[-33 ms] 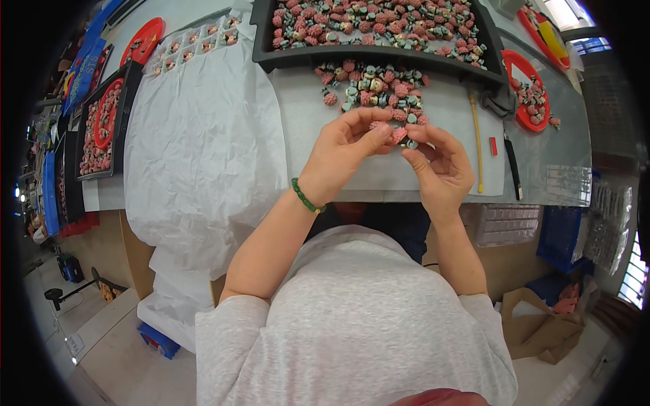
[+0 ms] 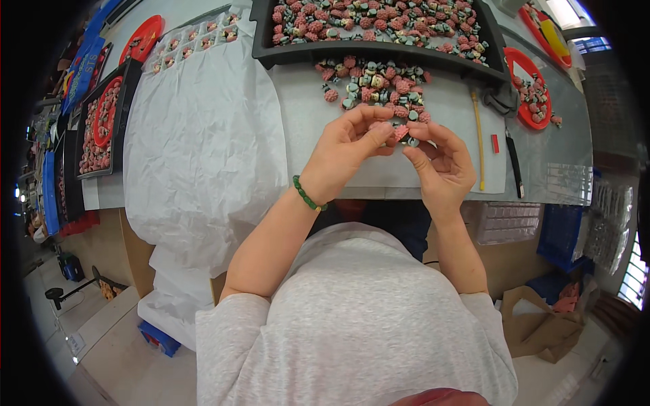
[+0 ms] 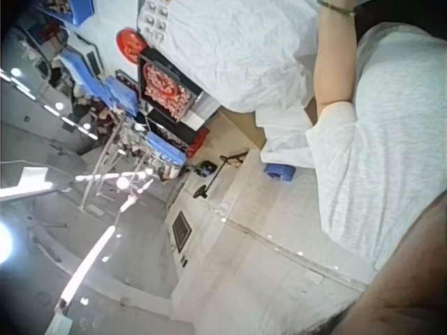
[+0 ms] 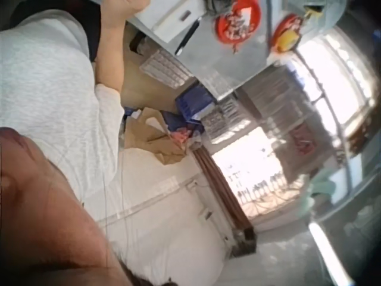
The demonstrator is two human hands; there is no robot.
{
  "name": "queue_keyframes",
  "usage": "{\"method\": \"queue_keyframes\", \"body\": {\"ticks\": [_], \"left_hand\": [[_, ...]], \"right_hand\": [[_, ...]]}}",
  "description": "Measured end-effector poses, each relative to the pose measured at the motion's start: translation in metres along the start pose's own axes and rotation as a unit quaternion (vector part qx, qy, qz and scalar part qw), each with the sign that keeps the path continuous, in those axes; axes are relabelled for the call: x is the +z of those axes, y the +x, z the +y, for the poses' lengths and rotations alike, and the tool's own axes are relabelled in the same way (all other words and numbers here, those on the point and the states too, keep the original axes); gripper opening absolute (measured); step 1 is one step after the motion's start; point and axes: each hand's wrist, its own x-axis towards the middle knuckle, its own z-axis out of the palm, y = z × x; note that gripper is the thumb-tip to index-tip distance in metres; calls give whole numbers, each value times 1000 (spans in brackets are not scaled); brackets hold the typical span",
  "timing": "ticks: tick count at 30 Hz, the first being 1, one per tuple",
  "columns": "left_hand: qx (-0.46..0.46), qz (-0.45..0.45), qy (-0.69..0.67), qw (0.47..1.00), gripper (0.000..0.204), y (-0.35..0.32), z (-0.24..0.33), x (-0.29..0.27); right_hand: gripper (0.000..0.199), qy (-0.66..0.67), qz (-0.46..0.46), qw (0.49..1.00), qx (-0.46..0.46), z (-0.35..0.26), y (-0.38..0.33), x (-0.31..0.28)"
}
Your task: The person assembles miniature figurines by fitting components together by hand and places the figurines into a compartmentalized tray and onto a plate.
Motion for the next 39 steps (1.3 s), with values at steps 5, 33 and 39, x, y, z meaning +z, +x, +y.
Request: {"method": "queue_keyframes", "body": {"ticks": [5,33,39], "left_hand": [[-63,-58,-40,996,27,4,-11,-2],[-51,-46,58,996,23,9,-3,39],[-45,-51,84,994,21,8,9,36]], "right_hand": [[40,9,7,1000,15,7,-5,1],[22,-162,-16,983,-90,-19,8,-36],[17,-125,16,989,-81,-10,10,-28]]}}
